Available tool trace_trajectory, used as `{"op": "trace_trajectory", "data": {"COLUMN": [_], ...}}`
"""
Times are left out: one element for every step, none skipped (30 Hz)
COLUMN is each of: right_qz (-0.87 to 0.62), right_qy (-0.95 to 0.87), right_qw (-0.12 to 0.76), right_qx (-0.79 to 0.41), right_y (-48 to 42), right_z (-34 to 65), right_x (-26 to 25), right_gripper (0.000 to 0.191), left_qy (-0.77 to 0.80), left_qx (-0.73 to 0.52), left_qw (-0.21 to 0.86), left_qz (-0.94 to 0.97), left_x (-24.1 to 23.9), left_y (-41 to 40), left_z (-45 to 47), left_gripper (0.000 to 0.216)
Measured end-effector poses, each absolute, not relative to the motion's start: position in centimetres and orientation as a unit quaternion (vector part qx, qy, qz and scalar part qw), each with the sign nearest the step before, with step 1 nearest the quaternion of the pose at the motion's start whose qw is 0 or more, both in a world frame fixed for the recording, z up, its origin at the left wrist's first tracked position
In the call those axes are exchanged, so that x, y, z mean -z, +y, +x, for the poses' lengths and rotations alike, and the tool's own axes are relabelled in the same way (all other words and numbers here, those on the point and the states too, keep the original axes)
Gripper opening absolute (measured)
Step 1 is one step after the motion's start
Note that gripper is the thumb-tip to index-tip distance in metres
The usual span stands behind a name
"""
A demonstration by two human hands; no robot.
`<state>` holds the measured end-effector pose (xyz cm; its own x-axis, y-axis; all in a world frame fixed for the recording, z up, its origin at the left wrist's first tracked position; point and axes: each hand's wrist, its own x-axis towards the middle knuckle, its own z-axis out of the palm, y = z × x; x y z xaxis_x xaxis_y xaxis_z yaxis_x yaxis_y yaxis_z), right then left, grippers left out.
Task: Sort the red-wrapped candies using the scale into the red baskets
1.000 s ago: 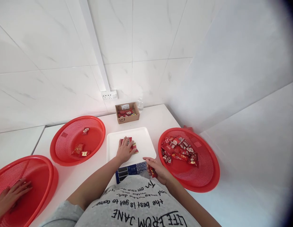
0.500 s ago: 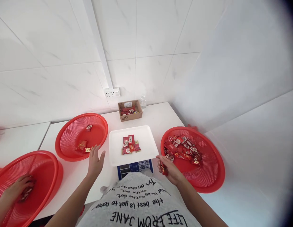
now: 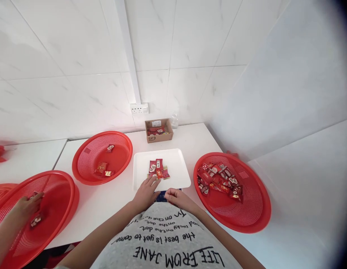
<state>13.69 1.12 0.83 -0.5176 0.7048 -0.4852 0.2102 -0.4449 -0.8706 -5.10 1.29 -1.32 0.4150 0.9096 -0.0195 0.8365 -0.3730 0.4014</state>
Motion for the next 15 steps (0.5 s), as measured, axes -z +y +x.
{"op": "trace_trajectory", "data": {"right_qz": [-0.46, -0.461, -0.462, -0.463, -0.464, -0.466, -0.469, -0.471, -0.472, -0.471, -0.47, -0.469, -0.467, -0.466, -0.466], "right_qy": [-0.497, -0.493, -0.489, -0.484, -0.479, -0.475, -0.47, -0.466, -0.463, -0.461, -0.46, -0.459, -0.459, -0.459, -0.458], "right_qw": [0.177, 0.181, 0.184, 0.186, 0.188, 0.189, 0.19, 0.191, 0.192, 0.194, 0.195, 0.196, 0.197, 0.196, 0.195], "right_qx": [-0.714, -0.716, -0.717, -0.719, -0.721, -0.722, -0.723, -0.724, -0.725, -0.727, -0.728, -0.729, -0.73, -0.731, -0.732], "right_y": [1.0, 0.8, 0.7, 0.5, 0.4, 0.3, 0.2, 0.1, 0.1, 0.0, 0.0, 0.0, 0.1, 0.1, 0.1], "right_z": [13.8, 13.9, 14.1, 14.2, 14.3, 14.4, 14.5, 14.5, 14.6, 14.6, 14.6, 14.6, 14.5, 14.5, 14.4], "right_x": [-0.7, -0.5, -0.4, -0.3, -0.2, -0.2, -0.1, -0.2, -0.2, -0.1, -0.1, 0.0, 0.1, 0.2, 0.3], "right_gripper": [0.037, 0.039, 0.04, 0.042, 0.044, 0.045, 0.045, 0.046, 0.047, 0.047, 0.048, 0.048, 0.048, 0.049, 0.049], "left_qy": [0.532, 0.534, 0.533, 0.531, 0.528, 0.525, 0.52, 0.514, 0.509, 0.504, 0.501, 0.499, 0.498, 0.498, 0.498], "left_qx": [-0.084, -0.068, -0.054, -0.043, -0.034, -0.029, -0.026, -0.024, -0.023, -0.02, -0.017, -0.013, -0.009, -0.007, -0.006], "left_qw": [0.168, 0.161, 0.156, 0.152, 0.149, 0.145, 0.141, 0.136, 0.131, 0.126, 0.123, 0.12, 0.119, 0.118, 0.118], "left_qz": [0.825, 0.828, 0.83, 0.832, 0.835, 0.838, 0.842, 0.846, 0.851, 0.854, 0.857, 0.858, 0.859, 0.859, 0.859], "left_x": [1.6, 1.8, 2.1, 2.4, 2.7, 3.0, 3.3, 3.5, 3.7, 3.9, 4.0, 4.1, 4.2, 4.2, 4.3], "left_y": [1.7, 2.1, 2.3, 2.6, 2.7, 2.7, 2.7, 2.6, 2.5, 2.4, 2.3, 2.2, 2.1, 2.1, 2.1], "left_z": [-4.8, -4.6, -4.4, -4.2, -4.0, -3.9, -3.8, -3.8, -3.8, -3.8, -3.8, -3.9, -3.9, -4.0, -4.0], "left_gripper": [0.049, 0.053, 0.056, 0.059, 0.06, 0.061, 0.06, 0.059, 0.058, 0.057, 0.057, 0.057, 0.058, 0.058, 0.058]}}
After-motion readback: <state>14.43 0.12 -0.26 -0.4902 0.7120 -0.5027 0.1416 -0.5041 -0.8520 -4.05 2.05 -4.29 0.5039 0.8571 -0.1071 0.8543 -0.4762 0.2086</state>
